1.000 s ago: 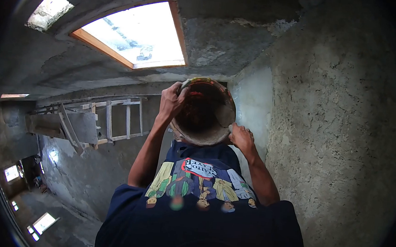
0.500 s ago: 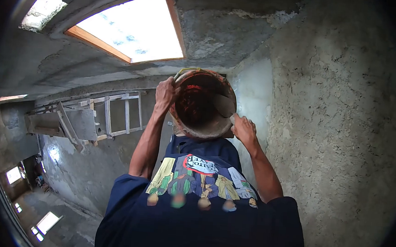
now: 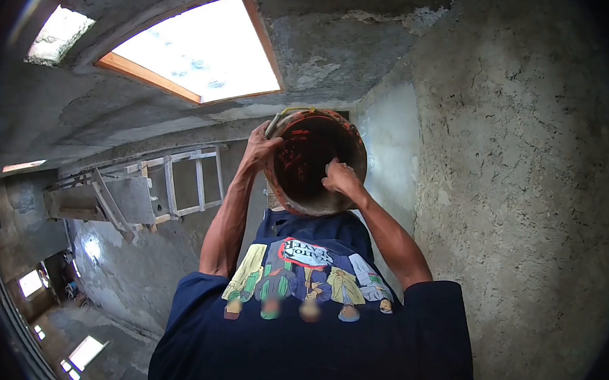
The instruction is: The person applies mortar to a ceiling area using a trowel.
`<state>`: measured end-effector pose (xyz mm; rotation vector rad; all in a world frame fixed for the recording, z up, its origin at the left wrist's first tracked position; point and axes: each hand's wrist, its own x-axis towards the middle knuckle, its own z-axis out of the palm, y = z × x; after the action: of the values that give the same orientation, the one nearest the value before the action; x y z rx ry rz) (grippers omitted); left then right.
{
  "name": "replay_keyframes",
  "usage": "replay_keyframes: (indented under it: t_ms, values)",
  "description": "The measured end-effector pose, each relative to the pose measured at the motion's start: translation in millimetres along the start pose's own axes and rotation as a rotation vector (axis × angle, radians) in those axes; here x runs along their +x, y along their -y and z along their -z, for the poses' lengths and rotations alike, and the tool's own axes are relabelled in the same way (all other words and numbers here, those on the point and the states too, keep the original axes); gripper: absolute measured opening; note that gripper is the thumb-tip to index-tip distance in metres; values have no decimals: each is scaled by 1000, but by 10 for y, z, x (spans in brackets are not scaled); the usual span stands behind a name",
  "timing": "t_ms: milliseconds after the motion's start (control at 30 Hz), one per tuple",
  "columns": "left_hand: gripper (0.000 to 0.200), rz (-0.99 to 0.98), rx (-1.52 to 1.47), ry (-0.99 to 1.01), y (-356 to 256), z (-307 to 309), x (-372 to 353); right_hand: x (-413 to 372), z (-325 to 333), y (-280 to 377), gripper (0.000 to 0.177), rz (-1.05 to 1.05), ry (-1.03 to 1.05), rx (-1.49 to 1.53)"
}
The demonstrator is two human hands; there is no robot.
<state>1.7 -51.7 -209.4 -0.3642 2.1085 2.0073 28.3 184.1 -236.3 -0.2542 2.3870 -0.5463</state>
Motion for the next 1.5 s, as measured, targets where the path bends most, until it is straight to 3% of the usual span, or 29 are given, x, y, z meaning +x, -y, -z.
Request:
replay_keyframes:
  t_ms: [67, 167, 233, 300, 367, 400, 433, 500, 533, 600, 633, 733, 767, 967, 1067, 1200, 1300, 1500]
  values:
    - [42, 107, 12, 36, -86, -57, -31, -57, 14, 82, 50, 1, 18, 32]
    - [42, 59, 182, 38, -182, -146, 13, -182, 11, 239, 46, -47, -61, 47]
    - [31, 46, 149, -27, -492, -181, -11, -302, 97, 308, 43, 145, -35, -52]
    - [28, -41, -56, 45, -799, -104, -19, -405, 68, 282, 38, 183, -129, -61]
    - [29, -129, -25, 54, -867, 105, 46, -412, -12, 56, 35, 551, -314, -48]
    - [29, -144, -22, 45, -910, 212, 89, -683, 387, 242, 39, 372, -199, -271]
    - [29, -158, -21, 32, -955, 288, 102, -711, 403, 104, 39, 379, -204, -270]
    - [26, -235, -63, 34, -1279, 247, -8, -773, 402, -201, 46, 618, -670, -535]
    - [26, -246, -69, 38, -1388, 240, -41, -839, 619, -56, 46, 623, -676, -538]
    - [25, -245, -79, 35, -1517, 237, -56, -1009, 1254, 371, 51, 211, -204, -392]
    - [25, -252, -79, 34, -1579, 227, -73, -943, 1250, 387, 51, 213, -210, -396]
    - [26, -286, -126, 95, -1725, 194, -68, -751, 1290, 425, 46, 320, -575, -446]
    - [27, -287, -121, 88, -1735, 203, -50, -707, 1256, 399, 46, 326, -583, -451]
    - [27, -262, -117, 28, -1776, 302, -82, -776, 1182, 333, 47, 491, -454, -283]
    - [27, -259, -110, 14, -1787, 312, -110, -858, 1345, 346, 44, 376, -278, -502]
    - [27, -267, -86, 22, -1725, 361, -86, -816, 1433, 477, 48, 341, -331, -417]
    - [27, -269, -113, 28, -1877, 296, -160, -521, 1214, 342, 47, 444, -514, -384]
    - [28, -276, -105, 30, -1849, 343, -160, -896, 1513, 503, 42, 350, -213, -434]
